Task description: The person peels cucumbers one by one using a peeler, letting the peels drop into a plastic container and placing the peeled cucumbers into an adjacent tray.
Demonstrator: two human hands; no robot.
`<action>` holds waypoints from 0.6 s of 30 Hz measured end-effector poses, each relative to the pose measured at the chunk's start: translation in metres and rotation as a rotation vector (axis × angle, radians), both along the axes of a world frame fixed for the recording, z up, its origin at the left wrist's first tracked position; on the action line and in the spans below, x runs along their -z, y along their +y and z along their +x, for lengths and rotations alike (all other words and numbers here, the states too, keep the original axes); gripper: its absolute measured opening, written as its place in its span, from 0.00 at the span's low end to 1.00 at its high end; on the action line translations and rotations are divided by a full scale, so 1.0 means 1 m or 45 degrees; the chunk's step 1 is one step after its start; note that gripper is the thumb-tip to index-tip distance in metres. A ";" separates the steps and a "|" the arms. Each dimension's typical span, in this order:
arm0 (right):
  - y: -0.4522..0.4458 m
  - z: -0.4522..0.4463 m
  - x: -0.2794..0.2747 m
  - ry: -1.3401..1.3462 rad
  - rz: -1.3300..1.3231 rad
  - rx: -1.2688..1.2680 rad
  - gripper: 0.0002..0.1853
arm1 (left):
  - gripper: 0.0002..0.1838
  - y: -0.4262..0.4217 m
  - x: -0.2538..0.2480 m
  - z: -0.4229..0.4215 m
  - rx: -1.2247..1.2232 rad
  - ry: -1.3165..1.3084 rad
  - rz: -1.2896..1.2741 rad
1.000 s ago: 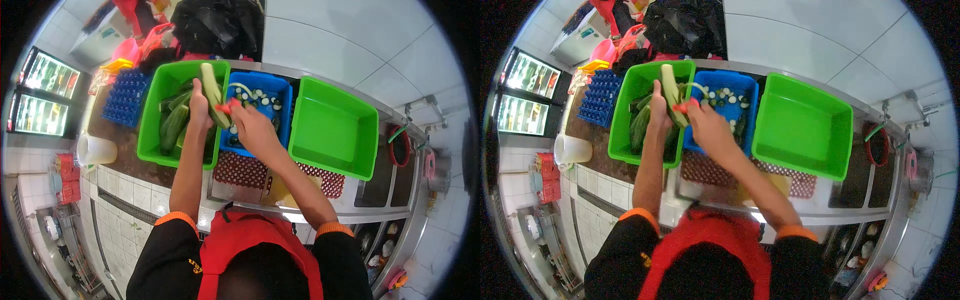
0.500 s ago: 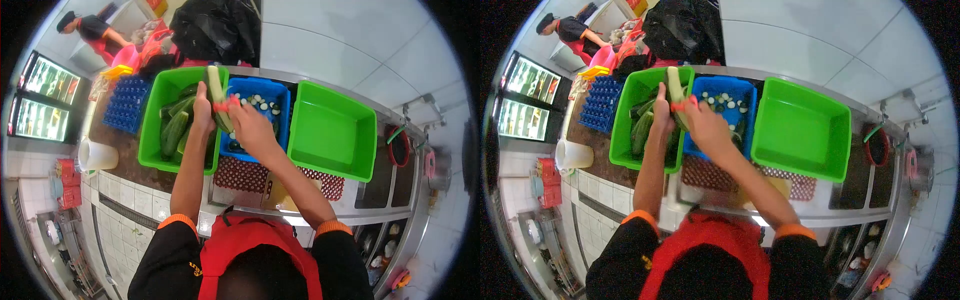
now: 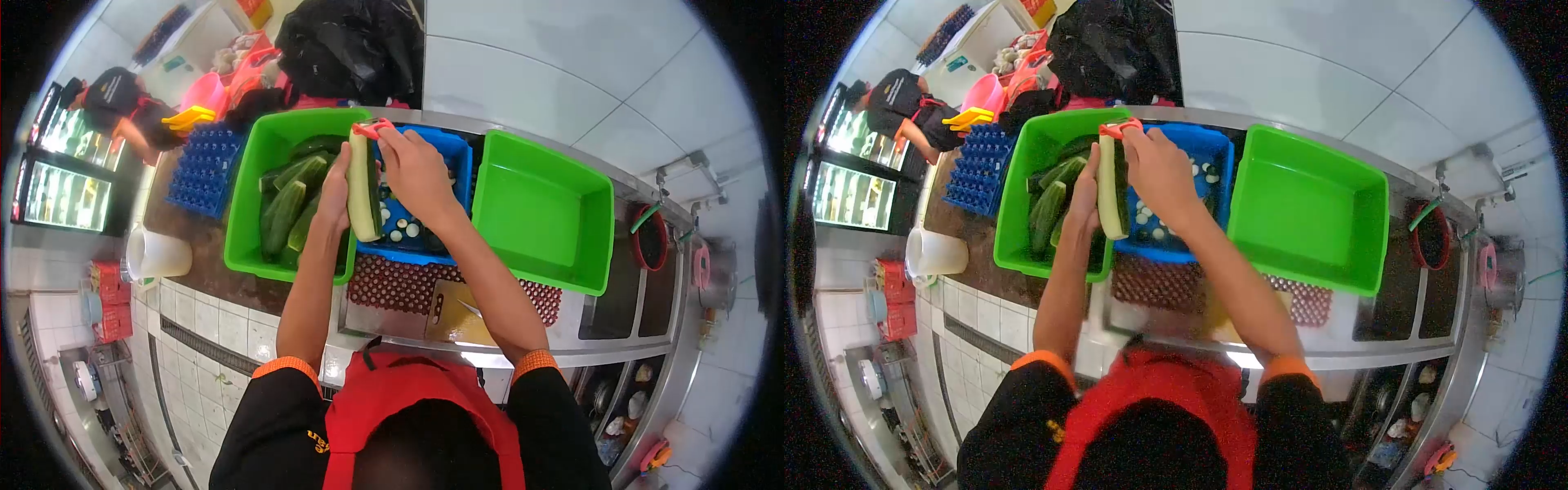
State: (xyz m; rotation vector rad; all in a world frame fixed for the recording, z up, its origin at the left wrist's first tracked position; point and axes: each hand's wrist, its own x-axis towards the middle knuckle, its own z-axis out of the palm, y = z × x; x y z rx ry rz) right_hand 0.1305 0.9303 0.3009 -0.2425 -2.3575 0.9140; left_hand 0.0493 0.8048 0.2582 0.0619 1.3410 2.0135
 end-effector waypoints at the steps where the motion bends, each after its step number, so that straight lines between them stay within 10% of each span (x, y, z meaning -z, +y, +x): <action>1: -0.002 0.001 0.002 0.017 0.009 -0.001 0.08 | 0.29 -0.001 -0.002 0.002 -0.001 0.016 -0.003; 12: -0.033 0.090 0.029 -0.189 -0.309 -0.480 0.08 | 0.32 -0.026 0.023 -0.053 -0.297 0.016 0.216; 18: -0.014 0.005 0.005 0.042 -0.080 -0.026 0.07 | 0.28 0.009 0.024 -0.025 -0.169 0.087 0.050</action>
